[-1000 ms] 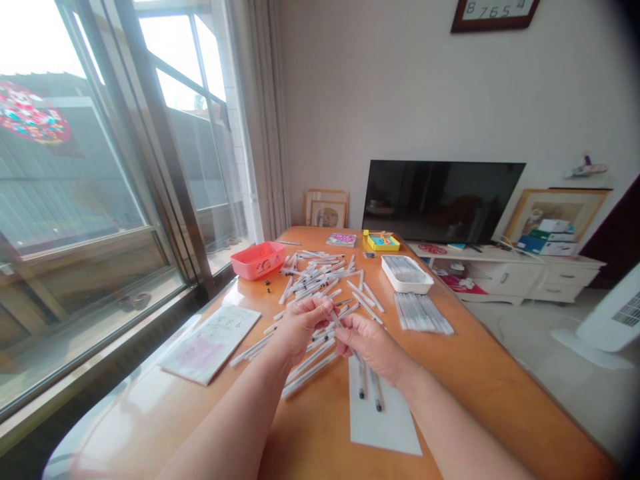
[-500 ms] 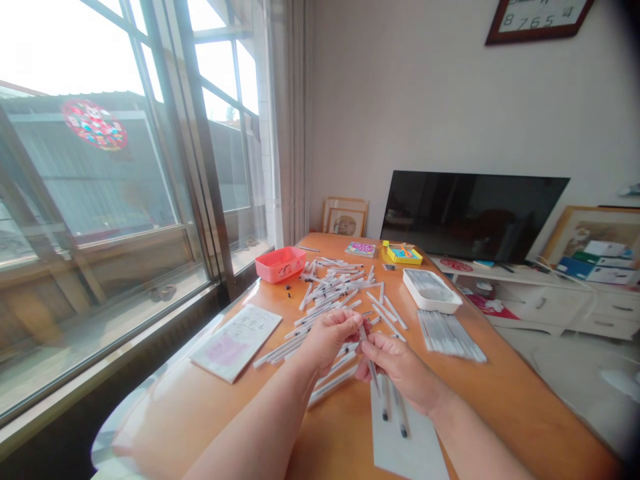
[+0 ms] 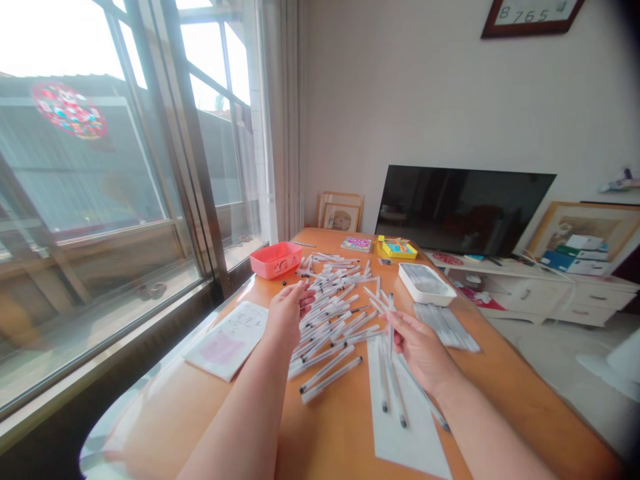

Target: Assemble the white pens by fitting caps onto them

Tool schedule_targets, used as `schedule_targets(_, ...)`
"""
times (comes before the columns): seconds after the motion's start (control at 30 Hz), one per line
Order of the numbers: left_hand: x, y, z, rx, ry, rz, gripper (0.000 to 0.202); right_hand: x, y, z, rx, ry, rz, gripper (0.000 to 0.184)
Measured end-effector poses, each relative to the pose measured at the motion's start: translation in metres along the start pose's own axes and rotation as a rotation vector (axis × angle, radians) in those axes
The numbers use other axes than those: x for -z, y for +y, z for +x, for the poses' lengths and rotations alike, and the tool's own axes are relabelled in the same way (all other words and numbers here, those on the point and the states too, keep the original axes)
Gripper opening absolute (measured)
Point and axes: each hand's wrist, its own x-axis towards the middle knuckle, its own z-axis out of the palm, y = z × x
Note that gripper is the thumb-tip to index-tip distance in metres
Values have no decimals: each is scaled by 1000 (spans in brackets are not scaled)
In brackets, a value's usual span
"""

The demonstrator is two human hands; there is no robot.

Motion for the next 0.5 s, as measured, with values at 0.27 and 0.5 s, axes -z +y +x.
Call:
schedule_targets(0.27, 13, 0, 15, -65, 208, 81, 37, 9, 4, 8, -85, 121, 218, 26)
schedule_targets(0.5, 19, 12, 19, -50, 306, 46, 38, 14, 4, 9, -63, 161, 265, 22)
